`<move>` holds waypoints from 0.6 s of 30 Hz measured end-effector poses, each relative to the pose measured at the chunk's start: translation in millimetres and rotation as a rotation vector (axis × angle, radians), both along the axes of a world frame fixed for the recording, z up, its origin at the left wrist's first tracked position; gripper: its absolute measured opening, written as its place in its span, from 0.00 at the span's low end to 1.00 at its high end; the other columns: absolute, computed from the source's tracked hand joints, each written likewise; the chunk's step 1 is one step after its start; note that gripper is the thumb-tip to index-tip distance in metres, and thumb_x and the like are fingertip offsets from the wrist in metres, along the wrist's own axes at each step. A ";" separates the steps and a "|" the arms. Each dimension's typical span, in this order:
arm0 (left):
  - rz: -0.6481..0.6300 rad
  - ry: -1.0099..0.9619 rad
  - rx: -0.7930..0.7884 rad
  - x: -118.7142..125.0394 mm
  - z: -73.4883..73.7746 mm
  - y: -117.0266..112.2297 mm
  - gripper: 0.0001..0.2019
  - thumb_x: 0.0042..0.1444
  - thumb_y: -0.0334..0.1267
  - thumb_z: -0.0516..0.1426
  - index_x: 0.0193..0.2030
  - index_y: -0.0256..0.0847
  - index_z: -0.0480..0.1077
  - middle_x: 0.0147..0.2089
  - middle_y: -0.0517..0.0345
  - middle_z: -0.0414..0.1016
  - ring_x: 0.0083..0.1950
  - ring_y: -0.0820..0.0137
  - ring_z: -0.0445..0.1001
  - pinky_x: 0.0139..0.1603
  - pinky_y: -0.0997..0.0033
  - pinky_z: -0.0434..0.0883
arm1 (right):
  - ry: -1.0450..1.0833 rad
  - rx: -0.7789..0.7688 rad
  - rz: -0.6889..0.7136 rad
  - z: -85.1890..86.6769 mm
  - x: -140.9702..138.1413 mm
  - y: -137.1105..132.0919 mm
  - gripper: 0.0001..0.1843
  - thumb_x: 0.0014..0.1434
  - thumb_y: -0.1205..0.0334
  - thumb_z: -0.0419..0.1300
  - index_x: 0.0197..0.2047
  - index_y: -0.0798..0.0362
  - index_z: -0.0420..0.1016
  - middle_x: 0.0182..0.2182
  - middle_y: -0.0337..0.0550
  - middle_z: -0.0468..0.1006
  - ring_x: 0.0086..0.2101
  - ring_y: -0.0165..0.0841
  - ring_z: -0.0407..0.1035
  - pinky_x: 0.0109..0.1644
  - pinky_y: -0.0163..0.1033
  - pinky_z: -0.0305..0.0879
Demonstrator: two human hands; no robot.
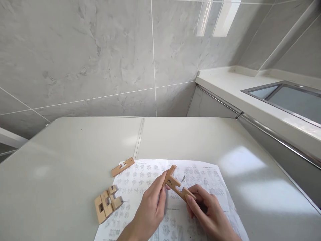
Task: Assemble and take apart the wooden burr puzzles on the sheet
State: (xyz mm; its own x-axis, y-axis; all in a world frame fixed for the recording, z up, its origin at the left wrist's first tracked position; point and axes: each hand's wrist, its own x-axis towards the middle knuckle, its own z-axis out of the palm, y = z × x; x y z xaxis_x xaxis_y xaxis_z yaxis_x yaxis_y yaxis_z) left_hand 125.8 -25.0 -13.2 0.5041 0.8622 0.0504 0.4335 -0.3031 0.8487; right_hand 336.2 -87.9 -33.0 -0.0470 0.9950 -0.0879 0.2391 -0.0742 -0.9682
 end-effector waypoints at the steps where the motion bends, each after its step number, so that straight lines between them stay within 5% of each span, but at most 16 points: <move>1: -0.004 0.007 0.021 -0.1 -1.1 -0.3 0.27 0.80 0.38 0.46 0.82 0.58 0.52 0.75 0.56 0.71 0.73 0.60 0.74 0.71 0.54 0.76 | 0.004 -0.001 0.003 0.5 -0.5 -0.2 0.24 0.77 0.40 0.51 0.36 0.48 0.69 0.21 0.36 0.73 0.20 0.31 0.59 0.24 0.36 0.52; 11: -0.098 0.037 0.099 1.3 -4.1 -6.0 0.32 0.78 0.30 0.45 0.83 0.57 0.45 0.80 0.57 0.64 0.79 0.62 0.64 0.77 0.52 0.69 | 0.117 -0.078 -0.034 5.9 -9.9 -7.0 0.25 0.76 0.37 0.52 0.38 0.48 0.68 0.22 0.35 0.75 0.20 0.30 0.66 0.26 0.36 0.59; 18: -0.079 0.009 0.156 -1.9 -7.0 -4.8 0.35 0.77 0.27 0.45 0.84 0.59 0.43 0.73 0.53 0.73 0.72 0.60 0.75 0.73 0.47 0.75 | 0.078 -0.041 -0.024 1.8 -13.4 -8.9 0.25 0.76 0.36 0.52 0.40 0.48 0.70 0.26 0.39 0.80 0.21 0.32 0.70 0.27 0.36 0.65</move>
